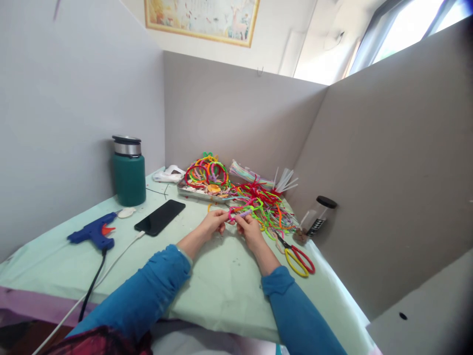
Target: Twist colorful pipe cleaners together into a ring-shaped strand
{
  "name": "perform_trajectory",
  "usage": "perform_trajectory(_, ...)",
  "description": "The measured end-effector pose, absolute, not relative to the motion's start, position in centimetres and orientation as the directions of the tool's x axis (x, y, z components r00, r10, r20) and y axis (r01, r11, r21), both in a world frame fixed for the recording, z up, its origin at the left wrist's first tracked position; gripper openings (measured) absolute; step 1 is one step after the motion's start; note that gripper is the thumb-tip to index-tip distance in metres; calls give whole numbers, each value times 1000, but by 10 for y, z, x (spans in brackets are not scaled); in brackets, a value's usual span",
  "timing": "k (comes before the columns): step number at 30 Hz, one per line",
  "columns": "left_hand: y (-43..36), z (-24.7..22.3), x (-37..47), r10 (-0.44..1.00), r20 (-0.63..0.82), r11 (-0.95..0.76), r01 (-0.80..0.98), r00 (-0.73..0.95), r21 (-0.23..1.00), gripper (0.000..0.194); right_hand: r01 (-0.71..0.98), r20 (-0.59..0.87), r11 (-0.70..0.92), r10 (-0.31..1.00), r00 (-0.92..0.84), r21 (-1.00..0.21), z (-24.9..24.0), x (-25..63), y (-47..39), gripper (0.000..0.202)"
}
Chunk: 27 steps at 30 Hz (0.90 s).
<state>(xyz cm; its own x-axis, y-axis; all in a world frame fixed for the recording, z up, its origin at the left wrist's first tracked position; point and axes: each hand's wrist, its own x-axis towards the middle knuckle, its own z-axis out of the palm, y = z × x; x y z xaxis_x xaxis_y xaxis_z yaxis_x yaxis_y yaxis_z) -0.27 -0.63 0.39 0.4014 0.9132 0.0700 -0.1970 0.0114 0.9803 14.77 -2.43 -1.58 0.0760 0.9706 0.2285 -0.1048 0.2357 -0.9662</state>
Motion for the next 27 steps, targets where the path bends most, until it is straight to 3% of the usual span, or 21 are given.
perform_trajectory(10, -6, 3, -3, 912, 69, -3, -163, 404, 987, 33, -61, 277, 283, 957, 90, -957, -15, 146, -25, 34)
perform_trajectory(18, -14, 9, -2, 887, -61, 112, -84, 458, 990, 39, -36, 277, 284, 952, 132, -958, -10, 145, -28, 36)
perform_trajectory(27, -14, 9, -3, 879, -6, 34, -51, 477, 998, 36, -26, 310, 315, 944, 115, -949, -12, 146, -27, 33)
